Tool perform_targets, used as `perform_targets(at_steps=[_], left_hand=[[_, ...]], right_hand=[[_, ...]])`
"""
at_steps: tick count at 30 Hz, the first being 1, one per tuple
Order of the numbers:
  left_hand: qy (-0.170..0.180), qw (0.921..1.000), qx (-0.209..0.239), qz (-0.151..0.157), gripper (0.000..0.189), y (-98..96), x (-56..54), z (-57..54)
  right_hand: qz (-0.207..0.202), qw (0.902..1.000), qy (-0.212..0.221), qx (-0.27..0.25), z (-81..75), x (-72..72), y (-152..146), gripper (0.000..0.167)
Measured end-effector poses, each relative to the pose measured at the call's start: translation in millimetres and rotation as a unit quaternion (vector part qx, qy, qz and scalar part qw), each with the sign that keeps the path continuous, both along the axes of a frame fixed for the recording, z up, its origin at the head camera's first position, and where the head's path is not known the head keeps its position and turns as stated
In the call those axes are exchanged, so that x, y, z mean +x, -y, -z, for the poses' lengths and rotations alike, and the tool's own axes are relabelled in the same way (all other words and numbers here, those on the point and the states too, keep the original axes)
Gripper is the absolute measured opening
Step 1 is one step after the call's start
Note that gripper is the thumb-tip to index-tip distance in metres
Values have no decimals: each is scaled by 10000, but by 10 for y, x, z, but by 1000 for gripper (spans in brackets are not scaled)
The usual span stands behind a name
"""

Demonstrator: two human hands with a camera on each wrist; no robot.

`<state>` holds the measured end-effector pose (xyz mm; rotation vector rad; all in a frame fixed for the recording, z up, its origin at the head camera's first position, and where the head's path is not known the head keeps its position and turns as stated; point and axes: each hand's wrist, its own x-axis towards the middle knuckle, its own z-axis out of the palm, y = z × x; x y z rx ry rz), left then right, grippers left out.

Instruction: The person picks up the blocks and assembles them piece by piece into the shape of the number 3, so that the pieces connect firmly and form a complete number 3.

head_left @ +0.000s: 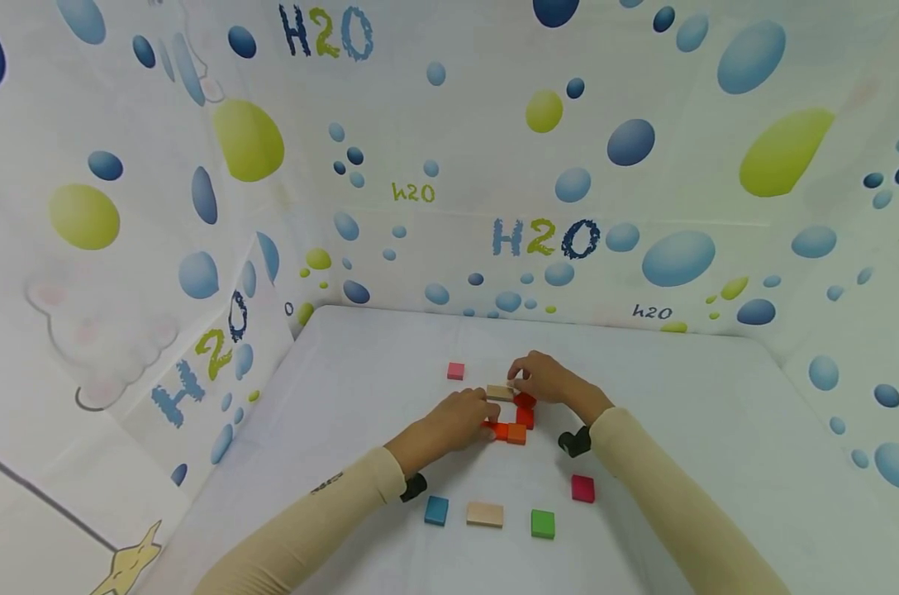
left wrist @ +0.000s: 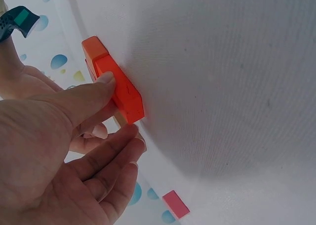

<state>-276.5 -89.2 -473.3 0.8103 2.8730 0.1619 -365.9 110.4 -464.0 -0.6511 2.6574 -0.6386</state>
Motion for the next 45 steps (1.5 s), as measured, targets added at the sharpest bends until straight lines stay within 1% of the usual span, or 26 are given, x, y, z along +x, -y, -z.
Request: perform_targets(at_steps=[7, 15, 20, 24, 27, 30, 35, 39, 43, 45], left_hand=[[-28, 10000, 22, -31, 25, 22, 9, 1], [-118, 9999, -55, -14, 25, -9, 20, 7], [-155, 9998, -121, -19, 25, -4, 30, 25], [-216, 9997, -149, 16, 24, 5, 43, 17], [-230, 9996, -134, 23, 24, 12, 58, -3], [-265, 9995, -140, 27, 24, 24, 56, 7], [-420, 9990, -108, 144, 22, 37, 54, 62], [-560, 9981, -144, 218, 21, 47, 61, 76], [-596, 9980, -139, 149, 20, 67, 86, 52], [-584, 9982, -57, 125, 20, 79, 107, 27]], right_hand=[[23, 9998, -180, 44, 40, -73, 28, 20], [108, 9998, -191, 24, 117, -178, 80, 19], [195, 9994, -270, -6, 124, -224, 194, 18], [180, 9989, -427, 64, 79, -269, 303, 19], [77, 9979, -639, 88, 4, -296, 402, 19], [-97, 9973, -727, 0, -77, -320, 504, 18], [-309, 9979, -547, -145, -141, -363, 628, 16], [-344, 9985, -412, -44, -132, -426, 719, 17], [-403, 9989, -232, 93, -82, -499, 823, 17], [-483, 9984, -185, 218, -63, -525, 871, 18]])
